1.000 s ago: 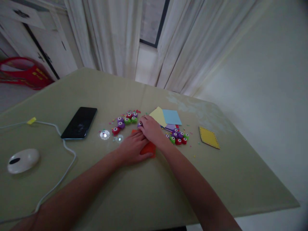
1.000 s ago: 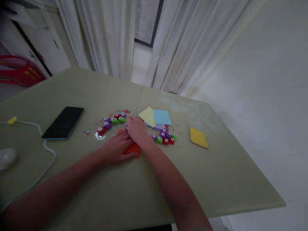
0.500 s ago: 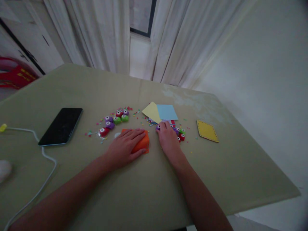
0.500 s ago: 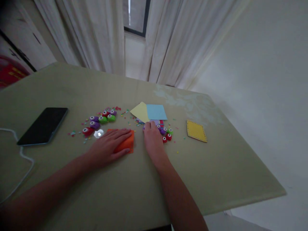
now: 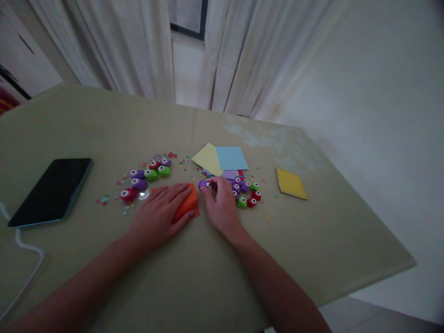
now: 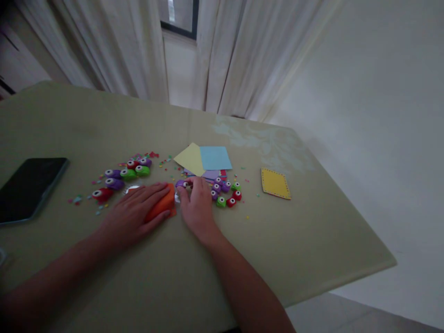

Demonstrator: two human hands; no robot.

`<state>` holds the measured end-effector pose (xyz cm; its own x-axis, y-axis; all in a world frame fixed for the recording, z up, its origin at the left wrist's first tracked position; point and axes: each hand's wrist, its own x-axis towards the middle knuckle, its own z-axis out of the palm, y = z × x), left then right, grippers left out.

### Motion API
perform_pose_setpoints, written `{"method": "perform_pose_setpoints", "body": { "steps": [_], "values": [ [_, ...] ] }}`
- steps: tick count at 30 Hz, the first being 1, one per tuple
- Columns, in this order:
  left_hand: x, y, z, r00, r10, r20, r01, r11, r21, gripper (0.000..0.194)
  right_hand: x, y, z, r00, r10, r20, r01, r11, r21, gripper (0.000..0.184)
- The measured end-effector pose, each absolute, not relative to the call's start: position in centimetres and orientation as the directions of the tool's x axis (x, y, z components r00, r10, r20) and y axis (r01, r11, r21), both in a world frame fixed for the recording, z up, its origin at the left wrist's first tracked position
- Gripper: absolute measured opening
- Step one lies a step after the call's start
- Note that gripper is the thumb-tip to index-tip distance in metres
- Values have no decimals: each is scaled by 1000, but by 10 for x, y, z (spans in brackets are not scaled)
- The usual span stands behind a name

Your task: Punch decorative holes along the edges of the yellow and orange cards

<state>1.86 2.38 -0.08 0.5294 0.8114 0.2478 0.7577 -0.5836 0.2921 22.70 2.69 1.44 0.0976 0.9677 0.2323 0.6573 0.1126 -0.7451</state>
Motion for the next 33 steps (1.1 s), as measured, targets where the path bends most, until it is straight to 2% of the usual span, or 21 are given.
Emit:
{"method": "perform_pose_setpoints", "body": {
  "steps": [3, 6, 11, 13, 15, 19, 33],
  "values": [
    [18, 24, 0, 542, 807, 234, 759, -590, 275, 69, 243, 34, 15, 164, 956, 241, 676, 69, -733, 11],
    [18, 24, 0, 551, 802, 229, 754, -596, 276, 68, 255, 37, 22, 165, 968, 190, 687, 26, -726, 10],
    [18, 25, -1, 543, 808, 229, 747, -590, 308, 65, 258, 27, 38, -39, 999, -12, 637, 15, -770, 9],
    [17, 25, 0, 548, 805, 228, 740, -593, 317, 64, 257, 21, 39, -144, 989, -35, 637, 66, -768, 10],
    [17, 25, -1, 551, 803, 228, 736, -597, 321, 65, 257, 16, 35, -178, 984, -25, 594, 87, -800, 13],
    [17, 26, -1, 556, 798, 232, 731, -603, 321, 65, 256, 10, 26, -64, 998, 6, 512, 39, -858, 20],
    [17, 24, -1, 558, 800, 219, 746, -600, 289, 66, 252, 6, 25, -113, 991, 78, 466, 122, -876, 20]
  ]
}}
